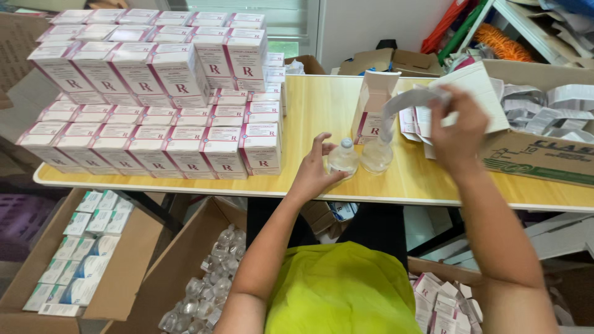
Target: The person repeatedly picks up small clear plastic bottles and places them into small white cardboard boxes. They insert a folded paper leaflet into each box, close the flaps, and stack the completed boxes on the table. The person retrieves bottles from a large cardboard box below the table and continues the assembly process.
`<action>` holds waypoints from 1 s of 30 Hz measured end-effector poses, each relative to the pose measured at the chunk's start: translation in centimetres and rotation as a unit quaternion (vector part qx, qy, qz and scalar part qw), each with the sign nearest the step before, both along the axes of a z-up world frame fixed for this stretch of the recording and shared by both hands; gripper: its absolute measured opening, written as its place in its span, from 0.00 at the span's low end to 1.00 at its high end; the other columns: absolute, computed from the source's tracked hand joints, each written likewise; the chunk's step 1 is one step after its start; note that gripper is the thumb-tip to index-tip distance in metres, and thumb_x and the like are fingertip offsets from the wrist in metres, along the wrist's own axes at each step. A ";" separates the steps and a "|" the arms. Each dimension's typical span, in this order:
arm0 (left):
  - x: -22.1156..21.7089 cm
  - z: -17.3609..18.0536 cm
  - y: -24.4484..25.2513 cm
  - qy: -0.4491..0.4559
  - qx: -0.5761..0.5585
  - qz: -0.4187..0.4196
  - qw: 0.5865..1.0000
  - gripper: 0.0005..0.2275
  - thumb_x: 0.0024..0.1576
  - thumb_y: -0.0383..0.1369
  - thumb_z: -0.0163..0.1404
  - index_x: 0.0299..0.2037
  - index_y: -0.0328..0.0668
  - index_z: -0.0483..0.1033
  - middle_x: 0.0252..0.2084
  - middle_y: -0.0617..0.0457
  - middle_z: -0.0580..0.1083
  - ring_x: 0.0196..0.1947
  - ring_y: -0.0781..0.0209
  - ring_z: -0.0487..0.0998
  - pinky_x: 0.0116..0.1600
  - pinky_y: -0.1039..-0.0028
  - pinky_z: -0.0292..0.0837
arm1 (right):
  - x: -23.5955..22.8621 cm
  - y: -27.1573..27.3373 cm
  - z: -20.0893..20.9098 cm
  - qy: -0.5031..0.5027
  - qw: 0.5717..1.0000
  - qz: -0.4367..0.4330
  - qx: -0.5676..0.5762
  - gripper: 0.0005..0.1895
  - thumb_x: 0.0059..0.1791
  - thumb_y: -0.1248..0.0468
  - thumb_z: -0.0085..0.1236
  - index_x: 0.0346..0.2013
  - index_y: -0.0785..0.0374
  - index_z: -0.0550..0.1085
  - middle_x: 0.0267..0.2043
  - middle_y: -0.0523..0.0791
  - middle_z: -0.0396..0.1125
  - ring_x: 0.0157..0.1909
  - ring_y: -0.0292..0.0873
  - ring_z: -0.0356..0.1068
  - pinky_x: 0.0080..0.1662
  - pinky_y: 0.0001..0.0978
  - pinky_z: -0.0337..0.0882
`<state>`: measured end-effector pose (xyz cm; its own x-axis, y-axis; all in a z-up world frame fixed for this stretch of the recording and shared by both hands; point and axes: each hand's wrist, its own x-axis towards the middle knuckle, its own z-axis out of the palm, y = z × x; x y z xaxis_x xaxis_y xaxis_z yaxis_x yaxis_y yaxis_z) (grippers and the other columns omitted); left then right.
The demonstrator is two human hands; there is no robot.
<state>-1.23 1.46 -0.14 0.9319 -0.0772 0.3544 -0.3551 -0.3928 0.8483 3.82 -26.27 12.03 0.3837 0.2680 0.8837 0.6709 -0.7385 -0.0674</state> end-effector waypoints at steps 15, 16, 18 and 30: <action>-3.4 2.1 1.5 -0.214 0.142 0.083 0.963 0.47 0.39 0.45 0.70 0.69 0.42 0.59 0.72 0.39 0.57 0.72 0.35 0.53 0.72 0.48 0.51 | -6.8 9.2 -8.6 0.090 0.996 0.020 -0.017 0.14 0.48 0.74 0.60 0.47 0.60 0.76 0.33 0.48 0.66 0.34 0.54 0.70 0.37 0.45 0.70; -3.2 2.0 1.4 -0.199 0.155 0.069 0.965 0.47 0.39 0.45 0.70 0.69 0.41 0.58 0.71 0.38 0.58 0.71 0.35 0.56 0.71 0.48 0.52 | -7.1 8.9 -8.9 0.114 0.993 0.028 -0.001 0.12 0.49 0.73 0.60 0.47 0.61 0.76 0.33 0.48 0.66 0.35 0.55 0.70 0.38 0.45 0.70; -2.6 1.7 0.9 -0.171 0.180 0.039 0.968 0.47 0.38 0.44 0.71 0.68 0.41 0.58 0.69 0.36 0.60 0.69 0.36 0.61 0.69 0.48 0.54 | -7.7 8.5 -9.4 0.134 0.990 0.041 0.008 0.13 0.49 0.73 0.59 0.48 0.61 0.74 0.37 0.51 0.67 0.37 0.55 0.70 0.39 0.45 0.71; -5.0 1.0 -1.9 -0.076 0.114 0.098 0.986 0.44 0.53 0.33 0.64 0.74 0.35 0.43 0.71 0.20 0.50 0.58 0.27 0.70 0.55 0.57 0.75 | -9.1 9.1 -11.0 0.279 0.959 0.026 0.043 0.31 0.48 0.63 0.65 0.63 0.69 0.67 0.40 0.54 0.71 0.37 0.52 0.74 0.42 0.41 0.74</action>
